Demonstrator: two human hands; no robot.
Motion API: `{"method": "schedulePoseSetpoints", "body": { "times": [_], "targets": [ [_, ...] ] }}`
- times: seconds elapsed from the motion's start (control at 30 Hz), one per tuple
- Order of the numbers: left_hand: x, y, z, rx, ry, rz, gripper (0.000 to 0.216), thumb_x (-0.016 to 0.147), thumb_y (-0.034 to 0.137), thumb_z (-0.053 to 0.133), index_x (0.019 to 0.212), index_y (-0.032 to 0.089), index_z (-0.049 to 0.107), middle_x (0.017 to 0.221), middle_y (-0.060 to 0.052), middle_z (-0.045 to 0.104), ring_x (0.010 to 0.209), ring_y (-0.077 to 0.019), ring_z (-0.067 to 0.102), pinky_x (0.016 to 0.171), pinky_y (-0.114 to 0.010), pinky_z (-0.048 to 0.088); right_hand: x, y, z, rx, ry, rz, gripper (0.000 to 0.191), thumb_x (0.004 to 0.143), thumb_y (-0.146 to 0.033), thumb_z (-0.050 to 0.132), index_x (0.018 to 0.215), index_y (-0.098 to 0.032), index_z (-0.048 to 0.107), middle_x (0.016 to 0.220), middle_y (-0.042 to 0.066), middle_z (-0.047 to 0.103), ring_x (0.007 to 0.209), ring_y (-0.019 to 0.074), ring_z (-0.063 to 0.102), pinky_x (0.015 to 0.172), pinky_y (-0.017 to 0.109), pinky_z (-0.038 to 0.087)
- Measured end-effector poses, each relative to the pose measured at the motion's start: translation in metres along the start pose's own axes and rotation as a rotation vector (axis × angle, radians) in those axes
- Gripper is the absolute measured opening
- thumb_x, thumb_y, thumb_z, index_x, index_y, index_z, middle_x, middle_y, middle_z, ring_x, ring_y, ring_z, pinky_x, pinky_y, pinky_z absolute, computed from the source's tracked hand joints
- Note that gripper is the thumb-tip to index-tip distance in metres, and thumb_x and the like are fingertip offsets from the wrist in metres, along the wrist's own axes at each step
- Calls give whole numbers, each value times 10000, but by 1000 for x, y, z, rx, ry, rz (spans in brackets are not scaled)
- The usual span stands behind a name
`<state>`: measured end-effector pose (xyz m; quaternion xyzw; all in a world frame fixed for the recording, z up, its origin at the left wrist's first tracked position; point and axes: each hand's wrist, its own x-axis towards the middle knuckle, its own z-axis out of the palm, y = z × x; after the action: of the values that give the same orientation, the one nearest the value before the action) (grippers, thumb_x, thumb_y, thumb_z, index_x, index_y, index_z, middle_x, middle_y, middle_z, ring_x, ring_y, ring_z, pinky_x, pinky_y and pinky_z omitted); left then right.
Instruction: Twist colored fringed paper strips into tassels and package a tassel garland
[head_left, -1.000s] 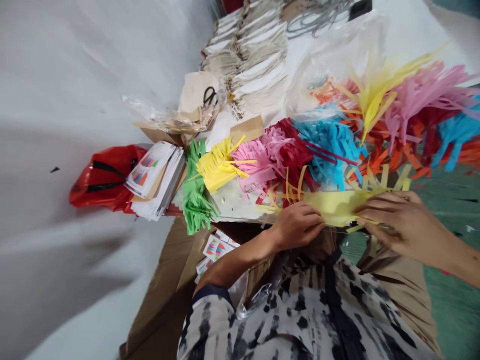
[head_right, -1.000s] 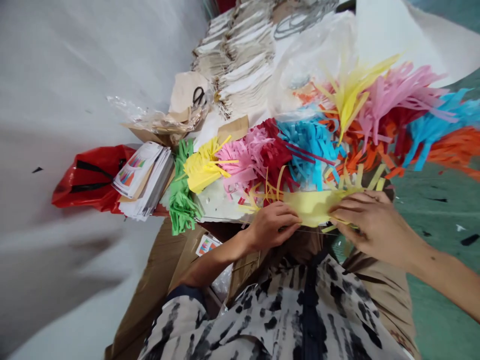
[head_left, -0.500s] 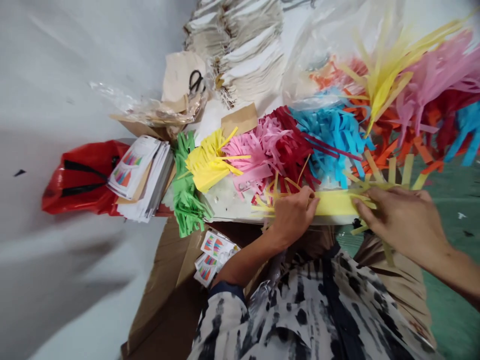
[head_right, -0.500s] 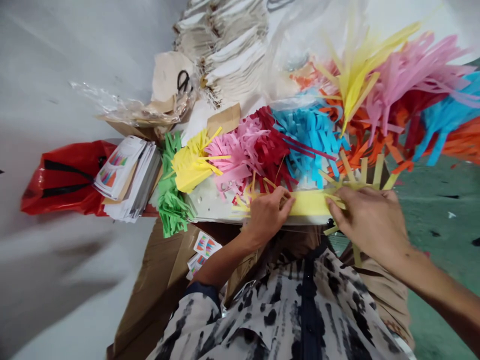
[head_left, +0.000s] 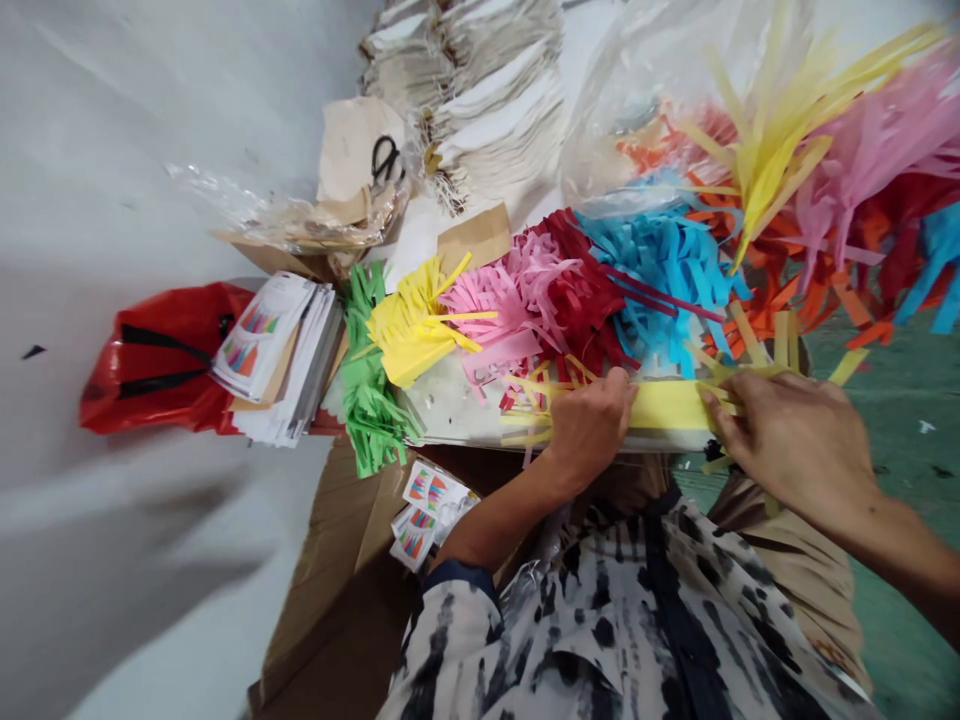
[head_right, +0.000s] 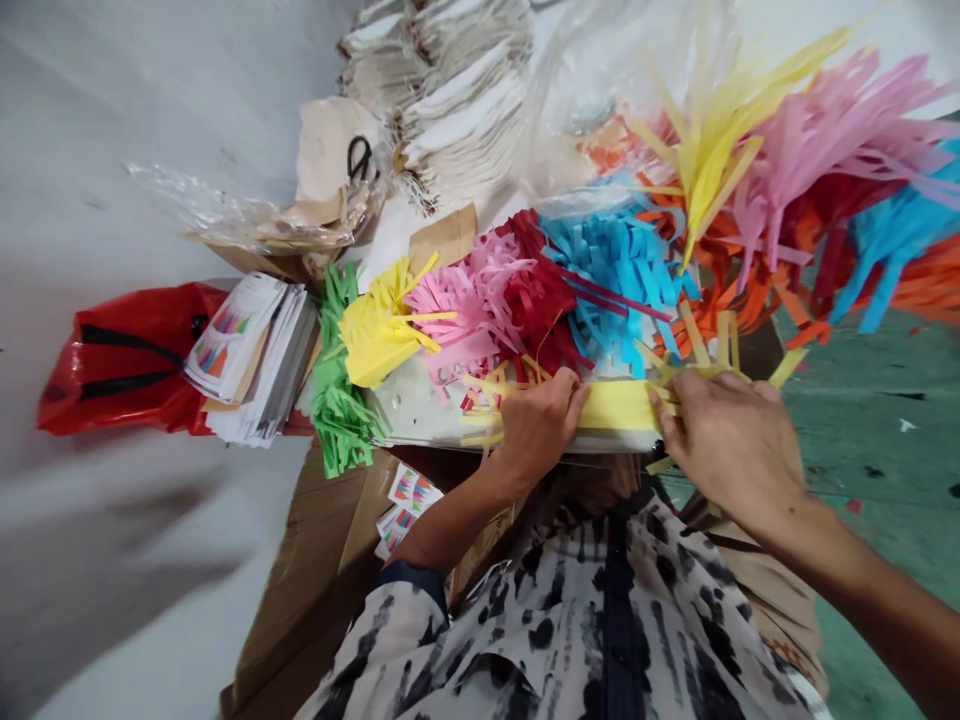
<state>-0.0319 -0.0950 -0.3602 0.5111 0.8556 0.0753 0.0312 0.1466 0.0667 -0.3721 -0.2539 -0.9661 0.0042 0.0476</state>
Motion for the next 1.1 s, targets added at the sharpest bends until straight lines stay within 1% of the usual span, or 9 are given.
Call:
{"method": "schedulePoseSetpoints", "body": {
  "times": [0.07, 0.17, 0.23, 0.3, 0.47, 0.8, 0.97, 1.03, 1.1],
  "targets": [
    [-3, -1, 2, 63, 127, 24, 240, 1166, 385, 561, 1123, 209, 719, 977, -78, 801, 896, -227, 754, 713, -338, 469, 0, -1, 1, -4, -1, 4, 490, 1140, -523, 330, 1000, -207, 677, 796, 126, 700, 843, 352, 730, 769, 419, 402],
    [-12, 0, 2, 110, 341, 172, 288, 1132, 286, 604, 1380, 211, 728, 1335, -136, 799, 1223, -285, 738, 1077, -445, 552, 0, -3, 0, -19, -20, 17, 496, 1137, -523, 322, 992, -207, 676, 801, 130, 702, 833, 346, 721, 771, 419, 389],
    [-20, 4, 3, 84, 369, 365, 384, 1143, 280, 572, 1504, 247, 699, 1545, -107, 727, 1456, -295, 653, 1294, -508, 459, 0, -4, -1, -28, -24, 19, 469, 1125, -495, 335, 978, -204, 672, 806, 138, 707, 822, 341, 715, 776, 415, 384],
    [-27, 10, 7, 37, 297, 523, 430, 1167, 374, 528, 1534, 230, 699, 1646, -83, 663, 1579, -290, 570, 1370, -492, 411, 0, -4, -1, -41, -14, 7, 422, 1105, -457, 364, 955, -203, 666, 811, 146, 713, 817, 336, 710, 785, 410, 385],
    [-39, 16, 23, -24, 205, 537, 648, 1149, 568, 529, 1545, 79, 680, 1608, -162, 687, 1510, -316, 639, 1305, -457, 503, -1, -1, 0, -34, 42, -18, 456, 1128, -484, 363, 964, -201, 681, 795, 139, 718, 830, 335, 703, 792, 400, 379],
    [-49, 14, 25, 6, 209, 482, 612, 1147, 543, 543, 1609, 156, 649, 1616, -140, 678, 1450, -301, 655, 1168, -432, 571, 7, 1, 0, -102, 107, 42, 491, 1134, -517, 389, 1010, -167, 710, 802, 155, 763, 886, 345, 698, 800, 435, 324],
    [-54, 18, 25, 32, 200, 459, 626, 1146, 567, 527, 1656, 213, 612, 1663, -125, 637, 1451, -319, 639, 1137, -452, 573, -4, 24, -1, -75, 311, 64, 417, 1142, -477, 489, 1248, -155, 732, 1112, 189, 836, 1132, 411, 684, 927, 522, 373],
    [-55, 18, 23, 35, 198, 451, 628, 1147, 572, 521, 1658, 219, 610, 1668, -118, 633, 1455, -321, 632, 1133, -450, 572, -17, 21, -5, -26, 388, -76, 367, 1127, -366, 555, 1395, -157, 693, 1264, 190, 831, 1227, 410, 671, 988, 548, 395],
    [-56, 18, 22, 29, 218, 447, 616, 1147, 568, 525, 1643, 217, 628, 1647, -110, 651, 1449, -318, 633, 1135, -448, 571, -31, 9, -11, 38, 393, -339, 389, 1092, -240, 601, 1464, -135, 648, 1326, 184, 825, 1240, 374, 676, 1040, 540, 423]
  ]
}}
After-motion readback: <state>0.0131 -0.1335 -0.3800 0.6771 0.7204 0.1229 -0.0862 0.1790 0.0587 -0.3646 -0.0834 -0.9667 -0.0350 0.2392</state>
